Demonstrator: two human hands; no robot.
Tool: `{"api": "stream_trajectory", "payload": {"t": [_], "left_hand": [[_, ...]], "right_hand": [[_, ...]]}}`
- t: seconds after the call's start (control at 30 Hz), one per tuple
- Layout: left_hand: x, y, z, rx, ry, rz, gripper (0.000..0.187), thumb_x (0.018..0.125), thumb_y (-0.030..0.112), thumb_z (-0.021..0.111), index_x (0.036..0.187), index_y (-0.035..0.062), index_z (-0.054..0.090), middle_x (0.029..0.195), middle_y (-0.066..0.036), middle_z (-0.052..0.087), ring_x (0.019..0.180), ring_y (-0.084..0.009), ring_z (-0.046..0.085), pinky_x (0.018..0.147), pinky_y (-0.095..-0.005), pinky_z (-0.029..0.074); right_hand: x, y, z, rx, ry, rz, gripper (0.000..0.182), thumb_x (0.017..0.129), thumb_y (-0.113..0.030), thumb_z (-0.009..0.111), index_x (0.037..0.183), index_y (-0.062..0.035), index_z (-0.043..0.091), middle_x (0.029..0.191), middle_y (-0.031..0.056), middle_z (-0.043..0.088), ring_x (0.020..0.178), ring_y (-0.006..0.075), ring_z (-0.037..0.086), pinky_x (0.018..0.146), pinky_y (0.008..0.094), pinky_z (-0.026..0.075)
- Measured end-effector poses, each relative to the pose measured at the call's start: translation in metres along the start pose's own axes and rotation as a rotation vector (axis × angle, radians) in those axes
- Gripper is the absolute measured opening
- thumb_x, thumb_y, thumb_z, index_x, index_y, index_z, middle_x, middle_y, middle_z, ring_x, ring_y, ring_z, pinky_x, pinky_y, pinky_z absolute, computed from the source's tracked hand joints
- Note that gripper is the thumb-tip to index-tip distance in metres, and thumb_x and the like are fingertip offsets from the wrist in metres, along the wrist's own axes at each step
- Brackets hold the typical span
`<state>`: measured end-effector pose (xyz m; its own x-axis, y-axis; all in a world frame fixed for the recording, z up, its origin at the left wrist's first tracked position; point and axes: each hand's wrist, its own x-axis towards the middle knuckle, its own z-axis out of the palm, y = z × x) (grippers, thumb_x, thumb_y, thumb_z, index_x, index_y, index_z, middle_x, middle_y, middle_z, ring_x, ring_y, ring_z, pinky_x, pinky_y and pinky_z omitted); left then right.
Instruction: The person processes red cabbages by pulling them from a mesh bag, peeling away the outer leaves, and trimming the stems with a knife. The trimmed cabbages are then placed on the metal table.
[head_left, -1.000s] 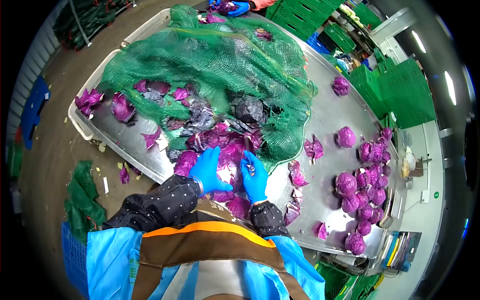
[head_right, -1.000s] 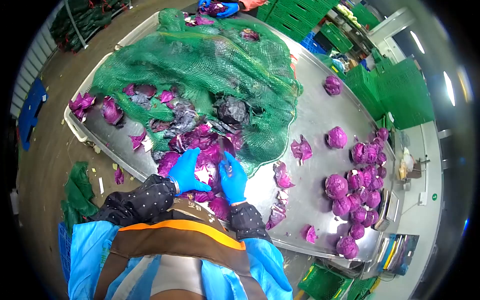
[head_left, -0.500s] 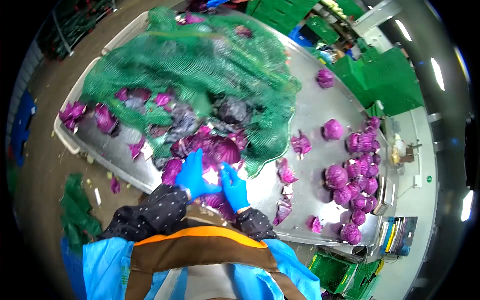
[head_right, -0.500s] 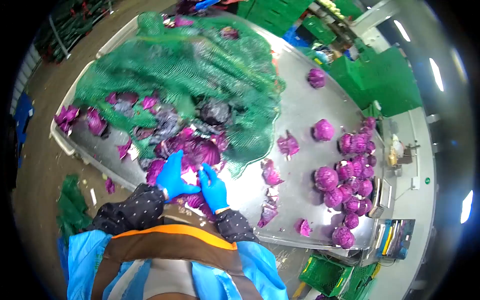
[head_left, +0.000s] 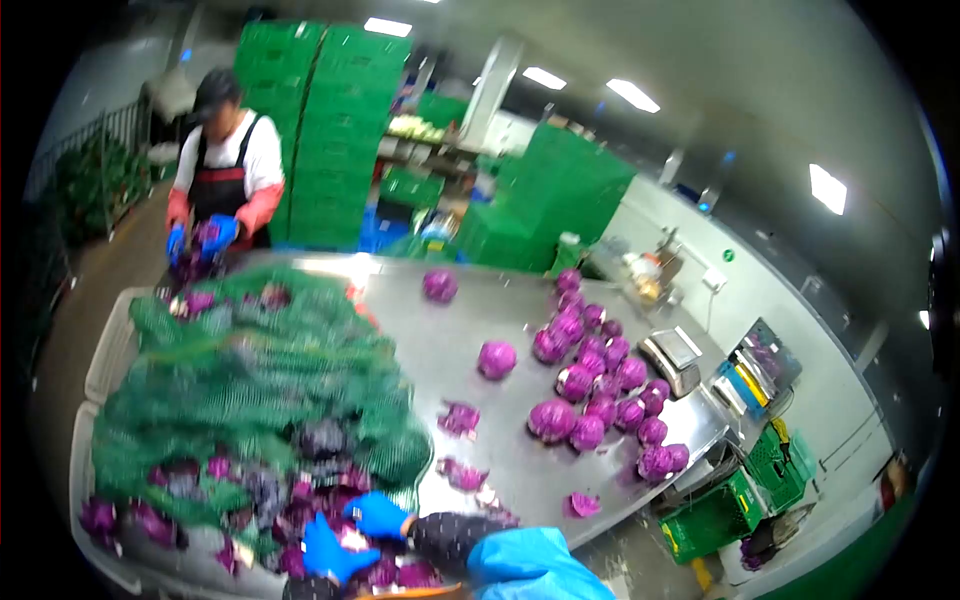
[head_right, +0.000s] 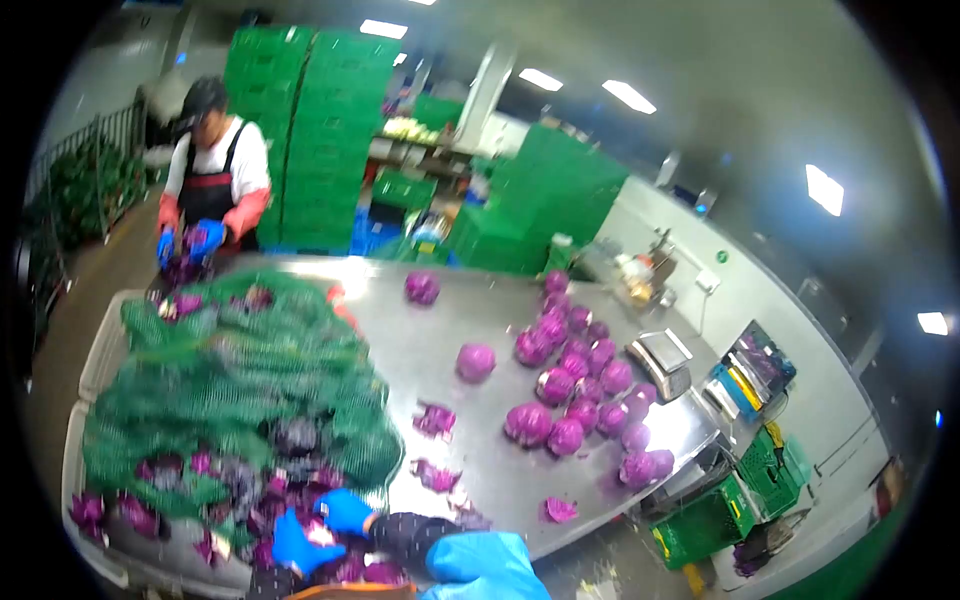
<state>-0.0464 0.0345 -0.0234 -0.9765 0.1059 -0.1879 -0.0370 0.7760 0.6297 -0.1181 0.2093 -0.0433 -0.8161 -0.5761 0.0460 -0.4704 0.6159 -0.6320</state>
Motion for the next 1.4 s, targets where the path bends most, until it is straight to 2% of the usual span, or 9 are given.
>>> {"api": "stream_trajectory", "payload": {"t": [0.2,0.37,0.5,0.57,0.6,0.63,0.87,1.23,1.4], "left_hand": [[-0.029,-0.009,-0.006,-0.133,0.012,0.197,0.122,0.049,0.044,0.087,0.143,0.0067,0.020,0.140,-0.028,0.026,0.128,-0.0458,0.029,0.104,-0.0502,0.030],[-0.059,-0.036,-0.022,-0.243,0.088,0.223,0.108,0.052,0.033,0.088,0.141,0.0100,0.030,0.142,-0.022,0.030,0.131,-0.0374,0.031,0.108,-0.0434,0.029],[-0.064,-0.030,-0.023,-0.325,0.189,0.135,0.105,0.051,0.031,0.089,0.137,0.0078,0.033,0.133,-0.016,0.038,0.123,-0.0316,0.040,0.106,-0.0393,0.033],[-0.062,-0.027,-0.022,-0.316,0.183,0.098,0.106,0.050,0.030,0.089,0.137,0.0081,0.033,0.131,-0.015,0.037,0.122,-0.0316,0.041,0.105,-0.0398,0.034],[-0.062,-0.027,-0.021,-0.317,0.177,0.095,0.106,0.050,0.030,0.089,0.137,0.0081,0.033,0.131,-0.015,0.037,0.122,-0.0316,0.041,0.105,-0.0398,0.034],[-0.060,-0.026,-0.021,-0.299,0.192,0.097,0.106,0.049,0.030,0.089,0.137,0.0084,0.033,0.130,-0.015,0.038,0.122,-0.0316,0.041,0.105,-0.0397,0.034],[-0.048,-0.041,-0.024,-0.363,0.144,0.174,0.108,0.048,0.028,0.090,0.137,0.0074,0.033,0.134,-0.014,0.038,0.124,-0.0302,0.039,0.105,-0.0391,0.034],[-0.042,-0.066,-0.025,-0.603,0.037,0.158,0.110,0.050,0.026,0.091,0.139,0.0065,0.029,0.141,-0.014,0.034,0.131,-0.0270,0.034,0.109,-0.0374,0.029],[-0.052,-0.066,-0.033,-0.533,0.059,0.112,0.116,0.045,0.026,0.090,0.141,0.0114,0.028,0.143,-0.019,0.028,0.132,-0.0349,0.031,0.109,-0.0426,0.027]], "right_hand": [[-0.002,0.034,0.026,-0.079,0.226,0.158,0.018,0.072,-0.019,0.059,0.081,-0.0040,0.063,0.079,0.0216,0.062,0.072,0.0408,0.059,0.063,0.0465,0.047],[0.005,0.012,0.032,-0.051,0.311,0.298,0.030,0.072,-0.022,0.070,0.097,-0.0062,0.061,0.090,0.0192,0.063,0.082,0.0416,0.059,0.068,0.0445,0.049],[-0.001,-0.018,0.006,0.118,0.556,0.115,0.066,0.068,-0.029,0.080,0.124,-0.0082,0.052,0.089,0.0134,0.064,0.077,0.0292,0.062,0.069,0.0376,0.050],[-0.026,-0.035,0.001,0.529,0.331,0.197,0.075,0.066,-0.020,0.082,0.130,-0.0076,0.046,0.122,0.0109,0.055,0.094,0.0150,0.057,0.078,0.0309,0.049],[-0.039,-0.049,0.002,0.607,0.236,0.243,0.086,0.061,-0.035,0.085,0.133,-0.0119,0.043,0.087,0.0102,0.062,0.083,0.0193,0.060,0.073,0.0333,0.048],[-0.049,-0.067,-0.002,0.461,0.190,0.223,0.089,0.058,-0.035,0.086,0.133,-0.0120,0.044,0.089,0.0080,0.063,0.085,0.0185,0.059,0.076,0.0324,0.048],[-0.070,-0.024,0.028,0.805,-0.043,0.287,0.073,0.066,-0.020,0.083,0.128,-0.0040,0.049,0.088,0.0045,0.061,0.079,0.0128,0.058,0.074,0.0290,0.048],[-0.062,-0.037,0.036,0.683,0.119,0.257,0.057,0.078,-0.009,0.071,0.130,-0.0059,0.048,0.067,-0.0009,0.056,0.060,0.0083,0.050,0.061,0.0256,0.045],[-0.059,-0.040,0.047,0.533,0.175,0.192,0.059,0.078,-0.013,0.067,0.132,-0.0049,0.045,0.093,0.0105,0.065,0.082,0.0151,0.062,0.076,0.0307,0.049]]}}
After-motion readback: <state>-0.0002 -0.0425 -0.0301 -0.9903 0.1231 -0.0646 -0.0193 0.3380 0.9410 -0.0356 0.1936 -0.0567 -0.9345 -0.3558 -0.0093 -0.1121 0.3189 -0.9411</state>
